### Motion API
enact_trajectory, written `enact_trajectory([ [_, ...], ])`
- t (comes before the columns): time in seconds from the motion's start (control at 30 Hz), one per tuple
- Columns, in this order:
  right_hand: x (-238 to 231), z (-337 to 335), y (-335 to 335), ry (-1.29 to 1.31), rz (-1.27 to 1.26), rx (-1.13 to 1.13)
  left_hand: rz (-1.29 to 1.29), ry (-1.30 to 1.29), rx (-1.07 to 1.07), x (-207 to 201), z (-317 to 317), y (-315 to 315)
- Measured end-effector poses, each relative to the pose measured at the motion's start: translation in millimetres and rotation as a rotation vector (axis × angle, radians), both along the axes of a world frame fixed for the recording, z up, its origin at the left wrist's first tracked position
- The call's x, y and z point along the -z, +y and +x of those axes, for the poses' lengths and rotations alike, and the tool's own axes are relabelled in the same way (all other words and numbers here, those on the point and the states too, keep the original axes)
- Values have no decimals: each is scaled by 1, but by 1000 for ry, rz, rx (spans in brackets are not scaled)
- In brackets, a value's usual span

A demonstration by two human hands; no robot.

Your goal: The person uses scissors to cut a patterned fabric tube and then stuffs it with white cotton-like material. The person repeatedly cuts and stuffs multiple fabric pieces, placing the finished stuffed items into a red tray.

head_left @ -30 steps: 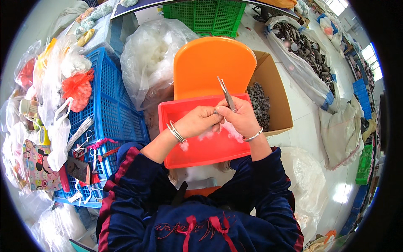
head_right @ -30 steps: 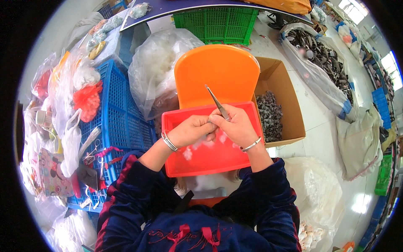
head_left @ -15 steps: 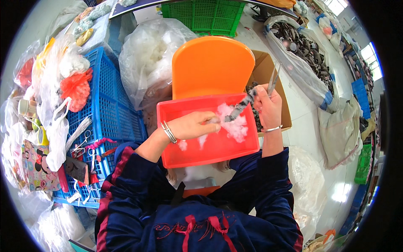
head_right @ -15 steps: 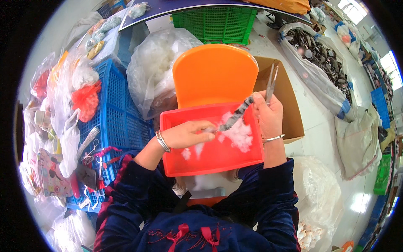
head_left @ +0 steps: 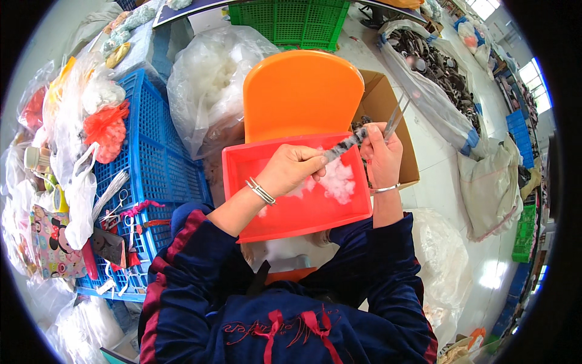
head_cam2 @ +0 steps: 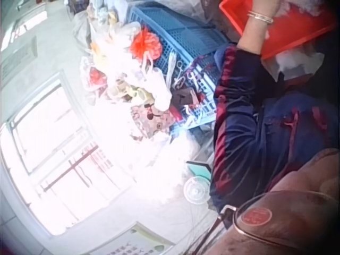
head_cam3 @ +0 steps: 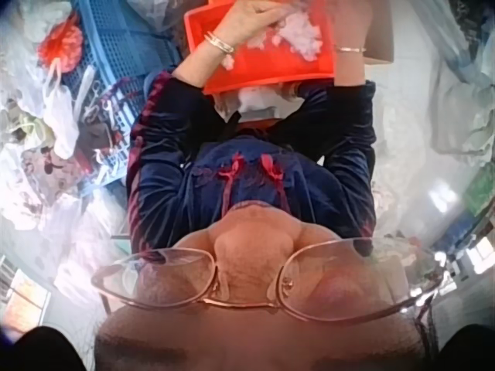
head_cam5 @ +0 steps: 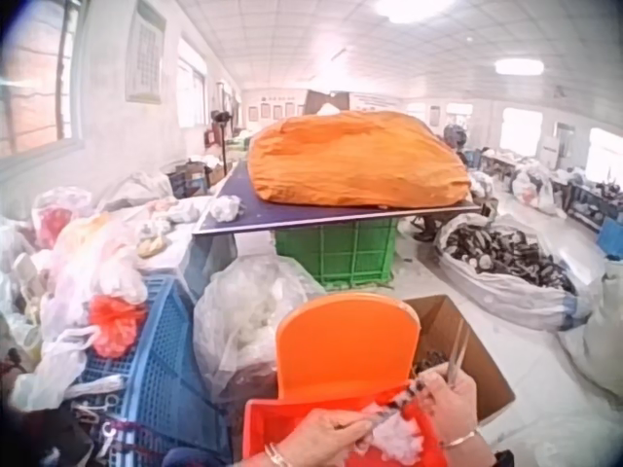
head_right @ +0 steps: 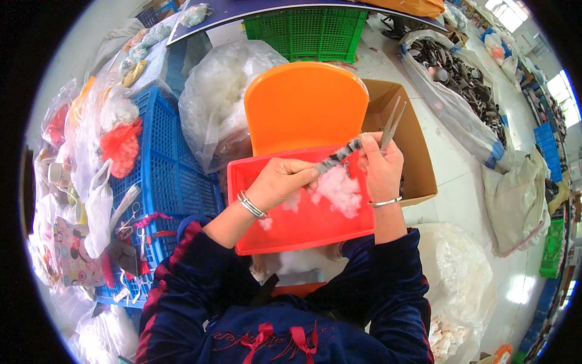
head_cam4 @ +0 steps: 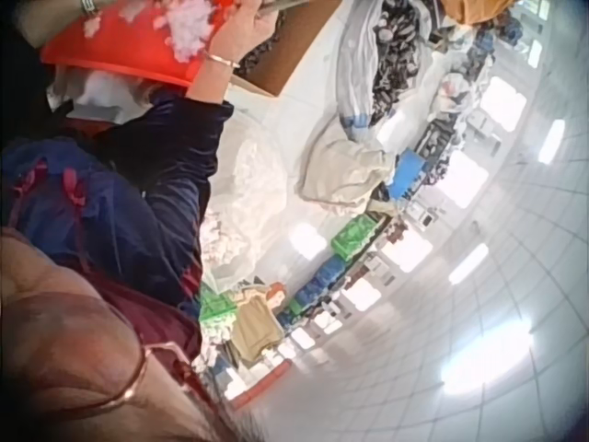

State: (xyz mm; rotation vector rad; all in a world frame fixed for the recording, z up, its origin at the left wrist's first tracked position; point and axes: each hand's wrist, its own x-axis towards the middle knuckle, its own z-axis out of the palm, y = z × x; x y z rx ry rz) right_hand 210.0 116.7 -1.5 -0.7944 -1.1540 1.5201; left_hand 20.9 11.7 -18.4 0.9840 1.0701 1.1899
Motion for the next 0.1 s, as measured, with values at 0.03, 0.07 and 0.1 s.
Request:
enact_trajectory([
  [0.03,0,1,1,-2,-2,11,-16,12,-6,-1,-1,-1],
  [0.07,1,3,1,-6,-5,28,-35,22,-7,-2,-2,-1],
  [0.1,1,4,0,-8,-7,31,-53,33,-8,-4,-4,-2],
])
